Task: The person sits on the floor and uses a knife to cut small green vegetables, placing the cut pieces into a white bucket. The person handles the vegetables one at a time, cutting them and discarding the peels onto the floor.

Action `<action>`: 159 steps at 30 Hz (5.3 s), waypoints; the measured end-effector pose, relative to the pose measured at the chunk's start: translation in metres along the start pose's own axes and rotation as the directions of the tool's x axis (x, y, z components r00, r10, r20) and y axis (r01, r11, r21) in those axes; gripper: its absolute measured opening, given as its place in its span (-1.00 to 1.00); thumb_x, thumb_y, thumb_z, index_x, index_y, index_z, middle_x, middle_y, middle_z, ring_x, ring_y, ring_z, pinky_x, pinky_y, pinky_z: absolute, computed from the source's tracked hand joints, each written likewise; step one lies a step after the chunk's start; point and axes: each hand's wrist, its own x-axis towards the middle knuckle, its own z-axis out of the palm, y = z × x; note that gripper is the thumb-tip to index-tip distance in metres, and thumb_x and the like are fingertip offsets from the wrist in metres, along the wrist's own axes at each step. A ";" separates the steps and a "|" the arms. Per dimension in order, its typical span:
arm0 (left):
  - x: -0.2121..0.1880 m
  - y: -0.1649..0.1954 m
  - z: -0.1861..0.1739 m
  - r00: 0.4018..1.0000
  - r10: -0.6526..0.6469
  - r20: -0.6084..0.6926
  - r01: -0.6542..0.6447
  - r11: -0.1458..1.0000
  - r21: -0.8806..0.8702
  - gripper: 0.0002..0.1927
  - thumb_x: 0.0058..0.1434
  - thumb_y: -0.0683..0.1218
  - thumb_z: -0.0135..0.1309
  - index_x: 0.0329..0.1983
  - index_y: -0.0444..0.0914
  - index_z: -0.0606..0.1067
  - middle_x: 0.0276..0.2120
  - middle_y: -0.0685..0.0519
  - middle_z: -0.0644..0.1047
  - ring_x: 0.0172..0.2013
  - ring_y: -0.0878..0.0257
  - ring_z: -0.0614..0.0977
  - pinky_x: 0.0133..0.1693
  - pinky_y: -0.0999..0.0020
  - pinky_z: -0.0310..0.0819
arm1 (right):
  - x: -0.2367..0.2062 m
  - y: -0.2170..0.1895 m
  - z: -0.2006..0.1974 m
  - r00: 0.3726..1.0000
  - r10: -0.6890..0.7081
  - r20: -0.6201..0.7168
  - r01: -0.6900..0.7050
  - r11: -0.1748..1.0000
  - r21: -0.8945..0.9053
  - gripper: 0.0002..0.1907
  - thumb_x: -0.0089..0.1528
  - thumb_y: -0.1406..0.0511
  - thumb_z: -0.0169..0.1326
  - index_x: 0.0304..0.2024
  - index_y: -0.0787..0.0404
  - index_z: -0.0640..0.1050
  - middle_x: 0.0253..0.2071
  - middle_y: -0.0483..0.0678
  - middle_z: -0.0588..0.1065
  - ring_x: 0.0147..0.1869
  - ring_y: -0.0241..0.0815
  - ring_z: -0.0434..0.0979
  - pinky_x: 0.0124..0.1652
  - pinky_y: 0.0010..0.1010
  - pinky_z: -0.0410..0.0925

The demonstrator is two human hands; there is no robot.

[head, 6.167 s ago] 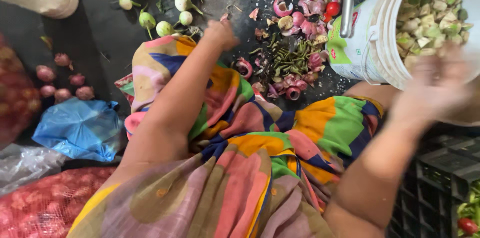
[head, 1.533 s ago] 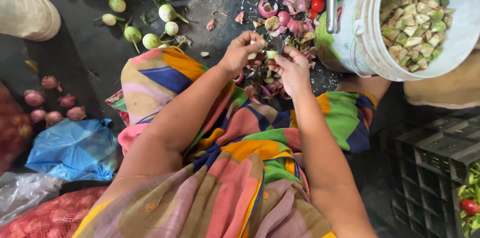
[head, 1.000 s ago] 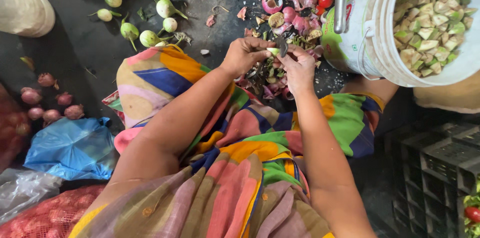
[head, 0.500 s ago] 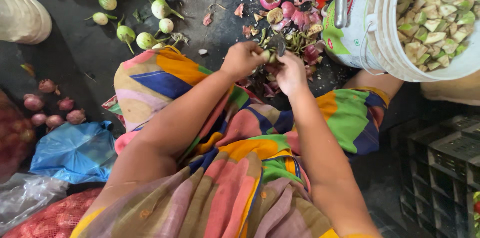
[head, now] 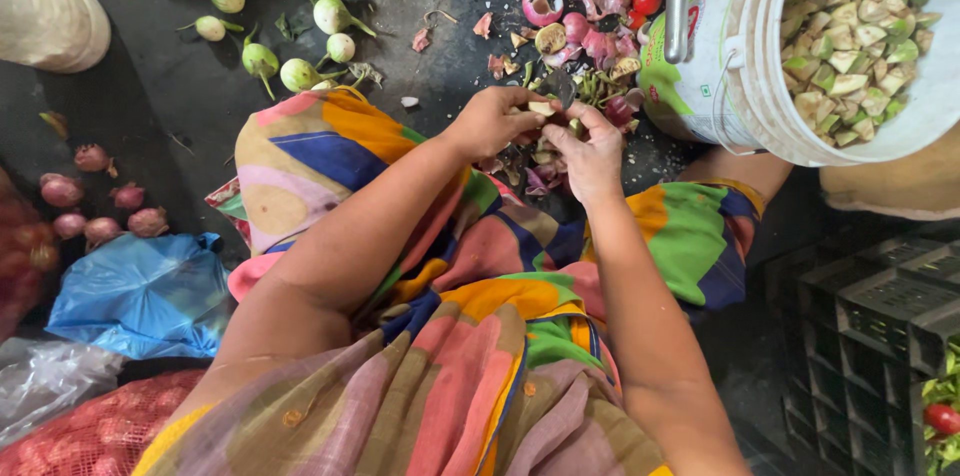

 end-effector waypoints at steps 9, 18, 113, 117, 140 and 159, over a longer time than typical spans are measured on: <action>-0.007 0.027 0.006 0.971 0.022 -0.239 0.027 0.979 0.201 -0.75 0.24 -0.10 0.26 -0.07 -0.30 0.63 -0.44 0.09 0.66 -0.51 0.45 0.62 -0.42 0.48 0.55 | 0.017 0.001 -0.001 0.997 -0.069 0.016 0.070 0.993 -0.092 -0.84 0.26 0.50 0.26 -0.10 0.28 0.63 -0.19 -0.15 0.59 -0.20 -0.42 0.53 -0.21 -0.59 0.44; 0.013 -0.008 -0.005 0.951 0.054 -0.304 -0.036 0.997 0.064 -0.81 0.14 -0.19 0.31 -0.17 -0.30 0.68 -0.49 0.13 0.64 -0.58 0.47 0.55 -0.52 0.50 0.44 | 0.040 0.042 -0.016 0.996 0.075 -0.047 -0.069 0.992 0.110 -0.83 0.24 0.47 0.19 -0.11 0.25 0.62 -0.20 -0.15 0.59 -0.22 -0.39 0.56 -0.33 -0.55 0.46; 0.007 -0.002 -0.002 0.916 0.295 -0.273 -0.177 0.906 0.385 -0.75 0.17 -0.12 0.27 -0.07 -0.20 0.67 -0.31 -0.05 0.68 -0.36 0.22 0.72 -0.26 0.34 0.58 | 0.030 0.031 -0.015 0.999 0.003 -0.043 0.001 0.995 0.100 -0.87 0.28 0.47 0.19 -0.13 0.22 0.61 -0.17 -0.21 0.55 -0.21 -0.43 0.49 -0.34 -0.57 0.42; 0.031 -0.023 -0.004 0.933 0.014 -0.360 0.090 0.958 0.272 -0.78 0.18 -0.08 0.22 -0.11 -0.17 0.67 -0.39 -0.09 0.69 -0.42 0.09 0.72 -0.31 0.25 0.56 | 0.040 0.047 -0.007 0.994 -0.031 -0.103 0.019 0.993 -0.118 -0.87 0.29 0.45 0.20 -0.11 0.22 0.62 -0.25 -0.22 0.53 -0.26 -0.41 0.45 -0.32 -0.57 0.37; 0.013 -0.038 -0.016 0.990 0.110 -0.089 -0.054 0.874 0.483 -0.55 0.10 -0.11 0.31 0.03 -0.33 0.49 -0.22 -0.08 0.65 -0.18 0.16 0.69 -0.12 0.24 0.56 | -0.026 -0.227 -0.108 0.808 -0.501 -0.310 0.521 0.853 -0.021 -0.83 0.44 0.54 0.13 0.03 0.29 0.47 -0.17 0.04 0.48 -0.27 -0.18 0.54 -0.39 -0.44 0.44; -0.005 0.015 0.001 0.961 0.202 -0.189 -0.124 0.926 0.356 -0.79 0.20 -0.13 0.24 -0.11 -0.26 0.64 -0.41 0.03 0.70 -0.45 0.38 0.71 -0.34 0.42 0.58 | 0.002 0.002 -0.020 0.995 0.046 -0.090 -0.057 0.991 -0.120 -0.60 0.27 0.43 0.14 0.18 0.23 0.50 -0.02 -0.10 0.57 -0.15 -0.30 0.63 -0.31 -0.52 0.44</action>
